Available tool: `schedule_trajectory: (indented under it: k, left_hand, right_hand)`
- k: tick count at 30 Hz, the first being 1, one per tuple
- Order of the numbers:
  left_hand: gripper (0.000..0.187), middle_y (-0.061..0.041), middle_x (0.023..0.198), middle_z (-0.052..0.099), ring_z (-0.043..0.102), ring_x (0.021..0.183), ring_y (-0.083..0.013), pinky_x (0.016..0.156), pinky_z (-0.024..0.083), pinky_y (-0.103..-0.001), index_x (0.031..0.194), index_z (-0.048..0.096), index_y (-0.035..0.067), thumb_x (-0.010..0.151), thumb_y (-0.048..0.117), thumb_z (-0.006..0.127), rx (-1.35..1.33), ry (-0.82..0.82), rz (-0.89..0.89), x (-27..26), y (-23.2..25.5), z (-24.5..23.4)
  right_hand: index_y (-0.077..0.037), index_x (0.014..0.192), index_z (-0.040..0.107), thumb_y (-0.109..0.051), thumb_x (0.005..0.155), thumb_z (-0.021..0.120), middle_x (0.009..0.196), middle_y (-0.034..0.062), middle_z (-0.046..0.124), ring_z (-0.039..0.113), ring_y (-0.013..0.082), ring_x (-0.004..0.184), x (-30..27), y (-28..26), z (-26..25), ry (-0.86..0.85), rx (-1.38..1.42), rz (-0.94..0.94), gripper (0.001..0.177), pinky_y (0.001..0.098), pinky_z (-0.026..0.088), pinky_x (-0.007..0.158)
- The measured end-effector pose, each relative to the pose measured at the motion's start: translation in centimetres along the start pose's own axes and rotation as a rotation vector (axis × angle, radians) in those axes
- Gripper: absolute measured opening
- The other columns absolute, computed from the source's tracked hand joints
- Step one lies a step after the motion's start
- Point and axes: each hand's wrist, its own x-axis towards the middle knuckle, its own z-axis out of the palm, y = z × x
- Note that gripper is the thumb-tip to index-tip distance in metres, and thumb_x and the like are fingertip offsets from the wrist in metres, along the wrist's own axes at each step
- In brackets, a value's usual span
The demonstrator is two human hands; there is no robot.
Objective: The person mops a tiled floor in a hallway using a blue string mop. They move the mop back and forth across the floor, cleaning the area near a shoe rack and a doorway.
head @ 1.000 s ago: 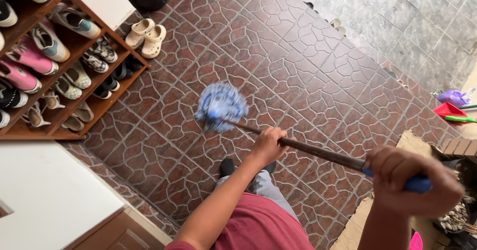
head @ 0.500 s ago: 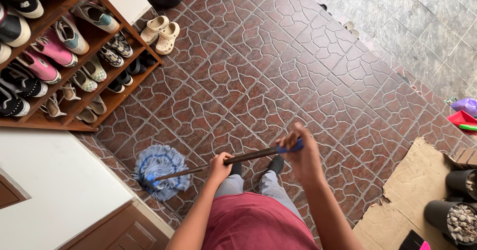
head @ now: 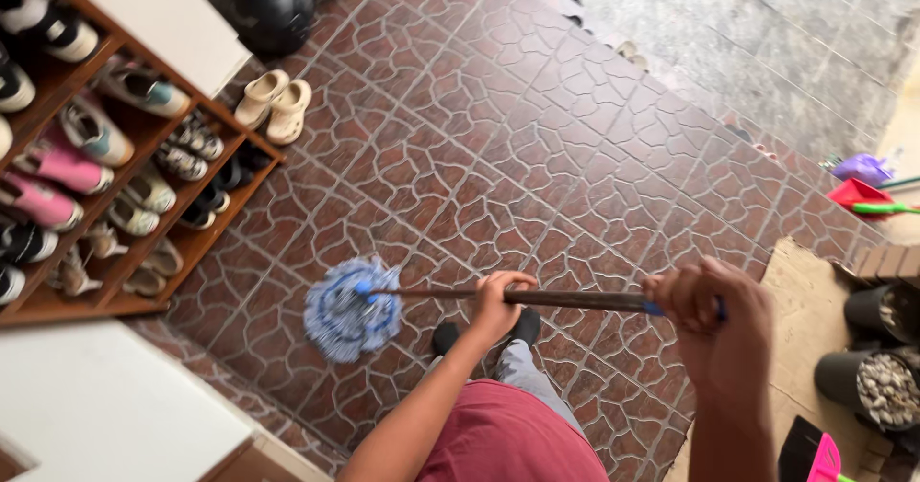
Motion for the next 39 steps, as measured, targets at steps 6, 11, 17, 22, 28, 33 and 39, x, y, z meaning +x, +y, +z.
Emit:
schedule_trajectory:
  k: [6, 11, 17, 22, 28, 33, 39]
  left_hand:
    - [0.011, -0.005, 0.1, 0.074, 0.067, 0.104, -0.0267, 0.099, 0.047, -0.04, 0.095, 0.075, 0.018, 0.091, 0.01, 0.069, -0.056, -0.112, 0.244, 6.7, -1.0, 4.2]
    - [0.011, -0.012, 0.112, 0.07, 0.06, 0.114, -0.0347, 0.103, 0.044, -0.045, 0.103, 0.074, 0.014, 0.092, 0.016, 0.071, 0.125, -0.068, 0.222, 11.5, -5.5, 4.2]
    - [0.019, -0.017, 0.121, 0.069, 0.055, 0.121, -0.0429, 0.107, 0.039, -0.055, 0.097, 0.073, 0.011, 0.089, 0.028, 0.078, 0.237, -0.033, 0.35, 12.7, -7.0, 2.9]
    - [0.033, -0.013, 0.107, 0.067, 0.065, 0.106, -0.0344, 0.097, 0.052, -0.049, 0.091, 0.065, 0.009, 0.092, 0.04, 0.073, 0.197, -0.19, 0.117, 11.9, -3.2, 3.2]
    - [0.032, -0.011, 0.089, 0.068, 0.064, 0.095, -0.0355, 0.09, 0.048, -0.049, 0.082, 0.065, 0.009, 0.091, 0.038, 0.074, 0.129, -0.118, 0.39, 8.5, 2.6, 2.0]
    - [0.038, -0.014, 0.084, 0.062, 0.061, 0.09, -0.0372, 0.08, 0.049, -0.049, 0.077, 0.058, 0.007, 0.093, 0.037, 0.074, 0.138, -0.222, 0.306, 5.2, 5.6, 0.4]
    - [0.023, -0.013, 0.082, 0.063, 0.062, 0.085, -0.0365, 0.075, 0.049, -0.049, 0.078, 0.057, 0.008, 0.089, 0.023, 0.072, 0.111, -0.186, 0.204, 1.0, 4.5, -1.9]
  right_hand:
    - [-0.002, 0.068, 0.052, -0.008, 0.106, 0.055, 0.071, 0.0109, 0.056, 0.06, 0.0257, 0.074, -3.1, 0.3, 0.0, 0.021, -0.251, -0.287, 0.038, 0.0488, 0.055, 0.095]
    - [0.005, 0.082, 0.072, -0.012, 0.09, 0.07, 0.082, 0.0089, 0.073, 0.065, 0.015, 0.075, -3.4, 5.8, 3.5, -0.075, -0.709, -0.201, 0.019, 0.031, 0.048, 0.073]
    - [0.008, 0.067, 0.062, -0.007, 0.09, 0.077, 0.065, 0.0125, 0.053, 0.056, 0.0212, 0.074, -2.3, 9.6, 6.0, -0.256, -0.807, -0.138, 0.031, 0.0318, 0.049, 0.071]
    - [0.005, 0.069, 0.067, -0.005, 0.087, 0.07, 0.07, 0.0079, 0.068, 0.07, 0.0195, 0.084, -2.2, 6.9, 4.8, -0.232, -0.731, -0.327, 0.02, 0.0313, 0.055, 0.076]
    - [0.001, 0.057, 0.056, -0.01, 0.089, 0.049, 0.058, 0.0089, 0.056, 0.059, 0.0214, 0.057, -3.2, 1.3, 2.1, -0.129, -0.514, -0.467, 0.035, 0.0385, 0.054, 0.067]
    - [-0.003, 0.055, 0.048, -0.028, 0.098, 0.034, 0.053, 0.0092, 0.052, 0.053, 0.0205, 0.044, -2.1, -1.2, 0.7, -0.114, -0.335, -0.6, 0.051, 0.0403, 0.055, 0.06]
    - [-0.007, 0.057, 0.044, -0.036, 0.106, 0.034, 0.047, 0.0077, 0.04, 0.04, 0.025, 0.051, 0.6, -0.5, -1.6, -0.098, -0.012, -0.267, 0.058, 0.0461, 0.044, 0.075]
